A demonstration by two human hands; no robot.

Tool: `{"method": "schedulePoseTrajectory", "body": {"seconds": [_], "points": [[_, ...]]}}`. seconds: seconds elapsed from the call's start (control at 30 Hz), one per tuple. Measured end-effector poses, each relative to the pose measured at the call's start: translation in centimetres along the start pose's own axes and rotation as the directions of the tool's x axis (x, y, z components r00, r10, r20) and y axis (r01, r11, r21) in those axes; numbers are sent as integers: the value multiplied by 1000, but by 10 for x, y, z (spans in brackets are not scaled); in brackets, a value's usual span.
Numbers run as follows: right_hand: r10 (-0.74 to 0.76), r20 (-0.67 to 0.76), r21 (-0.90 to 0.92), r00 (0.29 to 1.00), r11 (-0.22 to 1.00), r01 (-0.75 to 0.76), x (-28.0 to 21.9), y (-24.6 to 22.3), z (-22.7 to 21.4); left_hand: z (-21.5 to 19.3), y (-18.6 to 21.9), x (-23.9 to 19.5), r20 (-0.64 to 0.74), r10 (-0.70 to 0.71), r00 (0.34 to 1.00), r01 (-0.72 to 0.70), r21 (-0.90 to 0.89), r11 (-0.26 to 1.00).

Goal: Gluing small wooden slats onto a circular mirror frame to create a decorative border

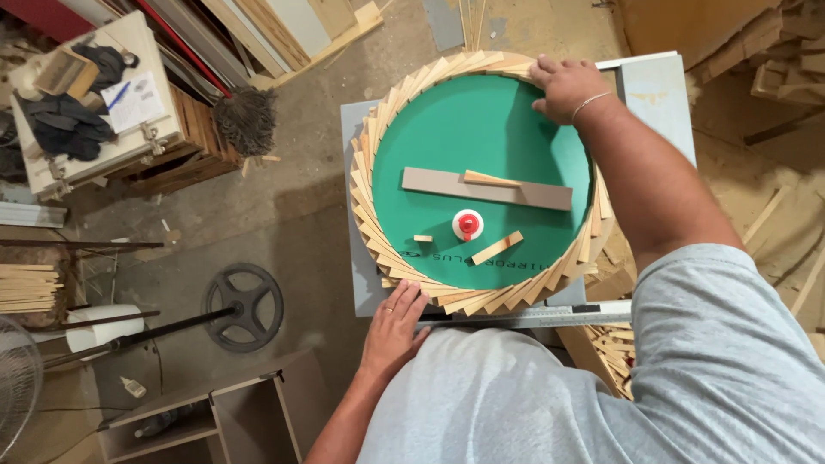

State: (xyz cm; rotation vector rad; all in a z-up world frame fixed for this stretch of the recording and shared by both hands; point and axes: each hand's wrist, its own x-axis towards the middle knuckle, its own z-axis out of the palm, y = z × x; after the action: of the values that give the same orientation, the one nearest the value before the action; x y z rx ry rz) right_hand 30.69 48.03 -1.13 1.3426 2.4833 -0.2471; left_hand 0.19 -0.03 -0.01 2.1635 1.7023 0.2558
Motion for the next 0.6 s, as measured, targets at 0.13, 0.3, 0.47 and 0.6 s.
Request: {"method": "schedulePoseTrajectory", "body": {"seconds": [0.13, 0.3, 0.47, 0.6], "points": [[-32, 5, 119, 999, 992, 32, -20, 21, -3, -2, 2, 1, -23, 3, 1000, -4, -21, 1000], [-82, -35, 160, 996, 983, 87, -73, 40, -9, 0, -1, 1, -18, 14, 1000, -15, -19, 1000], [102, -103, 155, 989, 984, -85, -145, 29, 35, 10, -4, 0, -81, 30, 996, -27, 37, 999], [14, -565, 21, 825, 1000, -2, -198, 20, 92, 16, -7, 0, -153, 55, 987, -38, 115, 993]]}}
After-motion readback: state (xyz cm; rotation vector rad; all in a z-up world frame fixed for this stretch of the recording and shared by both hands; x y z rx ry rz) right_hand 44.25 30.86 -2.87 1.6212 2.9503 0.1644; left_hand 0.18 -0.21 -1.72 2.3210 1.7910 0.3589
